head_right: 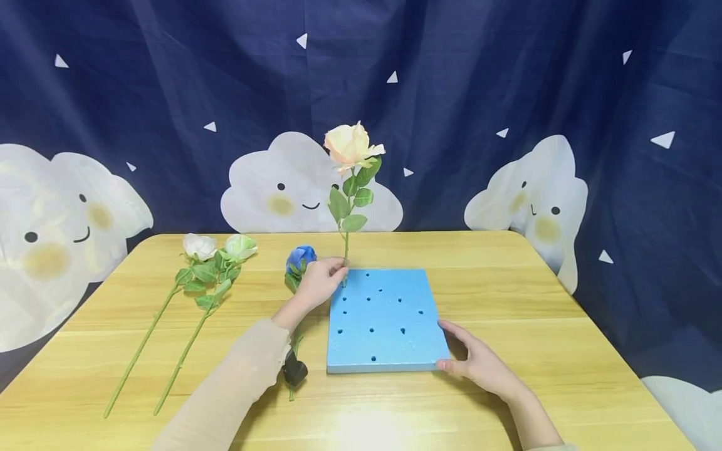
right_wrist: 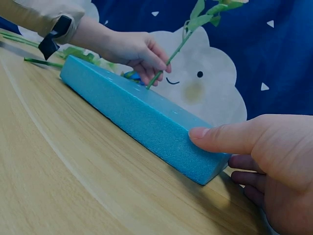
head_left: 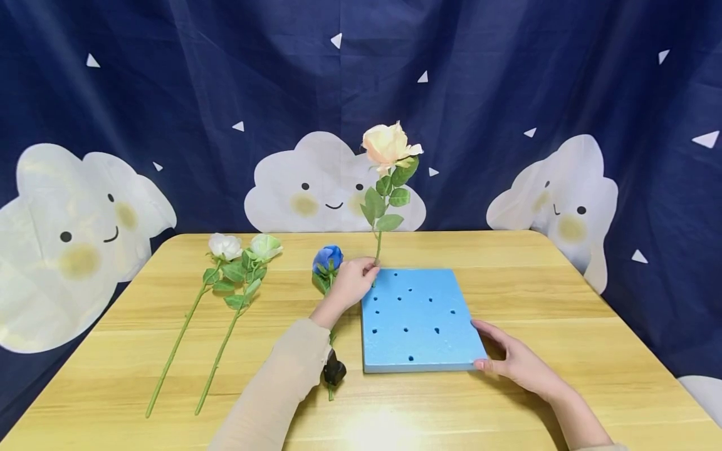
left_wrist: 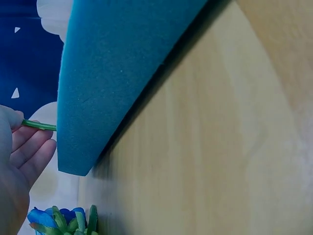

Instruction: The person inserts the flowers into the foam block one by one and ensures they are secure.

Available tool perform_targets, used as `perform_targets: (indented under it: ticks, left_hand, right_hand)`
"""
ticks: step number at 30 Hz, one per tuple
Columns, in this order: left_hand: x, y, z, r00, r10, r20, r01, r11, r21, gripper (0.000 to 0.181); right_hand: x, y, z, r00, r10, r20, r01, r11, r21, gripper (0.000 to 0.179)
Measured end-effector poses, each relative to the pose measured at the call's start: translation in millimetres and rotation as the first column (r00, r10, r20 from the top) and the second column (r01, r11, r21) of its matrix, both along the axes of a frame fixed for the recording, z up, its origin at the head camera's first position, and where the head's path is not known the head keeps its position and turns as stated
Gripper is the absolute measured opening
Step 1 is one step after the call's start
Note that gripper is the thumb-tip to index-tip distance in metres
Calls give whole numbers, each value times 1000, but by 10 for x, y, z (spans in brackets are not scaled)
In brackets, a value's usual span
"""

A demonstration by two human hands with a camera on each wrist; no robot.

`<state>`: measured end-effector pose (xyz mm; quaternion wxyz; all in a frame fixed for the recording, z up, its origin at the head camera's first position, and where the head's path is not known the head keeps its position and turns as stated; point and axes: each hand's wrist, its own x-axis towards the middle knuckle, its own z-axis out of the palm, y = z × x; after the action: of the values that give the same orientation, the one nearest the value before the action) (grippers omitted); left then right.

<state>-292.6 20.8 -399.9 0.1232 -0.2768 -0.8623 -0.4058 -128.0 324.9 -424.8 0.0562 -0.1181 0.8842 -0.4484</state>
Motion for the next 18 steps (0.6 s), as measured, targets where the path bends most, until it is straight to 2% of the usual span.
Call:
perform_targets:
  ticks: [13, 18]
  left_hand:
    - [-35, -31, -30, 996, 15, 83, -17, 1000, 26, 15]
    - [-57, -46, -40, 997, 30, 73, -34, 998, 44, 15]
  right_hand:
    - [-6, 2, 9, 1000, -2, 12, 2, 1000, 15, 73]
    - [-5, 1, 3, 1000, -2, 15, 2, 1000, 11, 73]
